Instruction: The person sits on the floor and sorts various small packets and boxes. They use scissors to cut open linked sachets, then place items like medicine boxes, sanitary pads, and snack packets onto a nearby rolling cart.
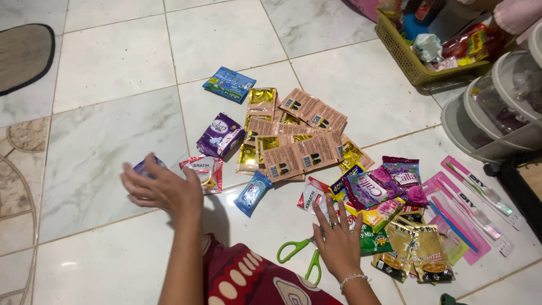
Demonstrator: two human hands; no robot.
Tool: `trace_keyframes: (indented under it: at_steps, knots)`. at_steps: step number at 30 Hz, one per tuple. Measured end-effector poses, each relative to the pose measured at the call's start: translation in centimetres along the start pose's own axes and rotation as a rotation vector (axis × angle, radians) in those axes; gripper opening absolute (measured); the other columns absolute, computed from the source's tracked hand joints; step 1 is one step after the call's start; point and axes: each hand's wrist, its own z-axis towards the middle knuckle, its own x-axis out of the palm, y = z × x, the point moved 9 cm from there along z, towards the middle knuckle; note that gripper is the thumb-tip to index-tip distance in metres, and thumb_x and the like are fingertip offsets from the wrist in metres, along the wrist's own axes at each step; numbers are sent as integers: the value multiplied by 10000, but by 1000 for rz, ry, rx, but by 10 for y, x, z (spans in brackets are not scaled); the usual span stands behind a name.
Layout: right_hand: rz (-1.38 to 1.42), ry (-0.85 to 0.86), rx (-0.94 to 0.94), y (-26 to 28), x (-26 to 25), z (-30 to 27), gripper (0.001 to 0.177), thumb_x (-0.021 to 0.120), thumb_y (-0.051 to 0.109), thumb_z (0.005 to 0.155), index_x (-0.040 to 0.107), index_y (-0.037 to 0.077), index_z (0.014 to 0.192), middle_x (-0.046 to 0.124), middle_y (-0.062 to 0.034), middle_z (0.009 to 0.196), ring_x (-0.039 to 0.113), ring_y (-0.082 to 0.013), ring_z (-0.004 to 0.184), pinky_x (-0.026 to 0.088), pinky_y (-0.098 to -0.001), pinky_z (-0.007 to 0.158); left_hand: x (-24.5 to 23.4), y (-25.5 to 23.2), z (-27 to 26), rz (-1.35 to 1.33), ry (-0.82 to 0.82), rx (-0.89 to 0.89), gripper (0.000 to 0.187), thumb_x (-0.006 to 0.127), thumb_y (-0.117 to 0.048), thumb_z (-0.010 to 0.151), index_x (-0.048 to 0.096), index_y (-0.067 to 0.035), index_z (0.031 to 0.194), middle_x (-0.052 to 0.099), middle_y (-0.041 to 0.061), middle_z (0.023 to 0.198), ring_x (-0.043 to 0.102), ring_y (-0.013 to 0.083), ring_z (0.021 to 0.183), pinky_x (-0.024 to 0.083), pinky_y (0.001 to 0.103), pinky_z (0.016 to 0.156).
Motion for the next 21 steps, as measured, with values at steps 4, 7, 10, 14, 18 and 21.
trace_keyframes:
  at_steps: [4, 7, 10, 14, 18, 21]
  knots:
    - [-14, 16, -1, 0, 4, 1, 581, 404, 438, 963, 332, 350, 1533, 205, 6, 1653, 188, -290, 1499, 66, -677, 1158, -1, 34, 20, 61, 168, -141, 1160, 930, -186, 625, 206, -72, 1524, 174, 463, 1525, 119, 558, 1436, 239, 735, 1009]
    - [-14, 19, 4, -1, 5, -1, 578, 395, 444, 962, 322, 363, 1529, 194, 13, 1654, 185, -283, 1500, 61, -670, 1165, 12, 59, 20, -77, 284, -235, 1170, 866, -130, 710, 128, -109, 1617, 373, 351, 1451, 313, 501, 1358, 369, 657, 1023]
    - [-15, 51, 0, -2, 7, 0, 585, 398, 452, 962, 311, 369, 1535, 185, 17, 1653, 179, -286, 1495, 57, -668, 1158, 24, 68, 19, -82, 280, -177, 981, 840, -122, 744, 285, -93, 1552, 547, 250, 1313, 465, 440, 1244, 433, 584, 981]
    - [2, 88, -10, -3, 6, -4, 589, 401, 467, 966, 309, 369, 1539, 179, 18, 1657, 177, -292, 1492, 49, -659, 1160, 34, 69, 12, -84, 199, -32, 465, 800, -171, 869, 595, -69, 1274, 616, 190, 1194, 523, 395, 1180, 465, 513, 941]
    - [43, 182, 44, -4, 4, -1, 609, 459, 436, 959, 335, 360, 1551, 168, 16, 1677, 158, -302, 1503, 32, -659, 1162, 37, 64, 10, -170, 145, 8, 307, 770, -155, 887, 674, -43, 1156, 619, 181, 1124, 522, 397, 1123, 457, 502, 935]
    - [119, 341, 200, -6, 8, 8, 668, 567, 384, 923, 371, 291, 1554, 151, -6, 1704, 118, -317, 1524, 12, -643, 1182, 32, 53, 14, -218, 94, 52, 268, 759, -131, 886, 688, -47, 1131, 614, 177, 1118, 509, 391, 1122, 445, 494, 958]
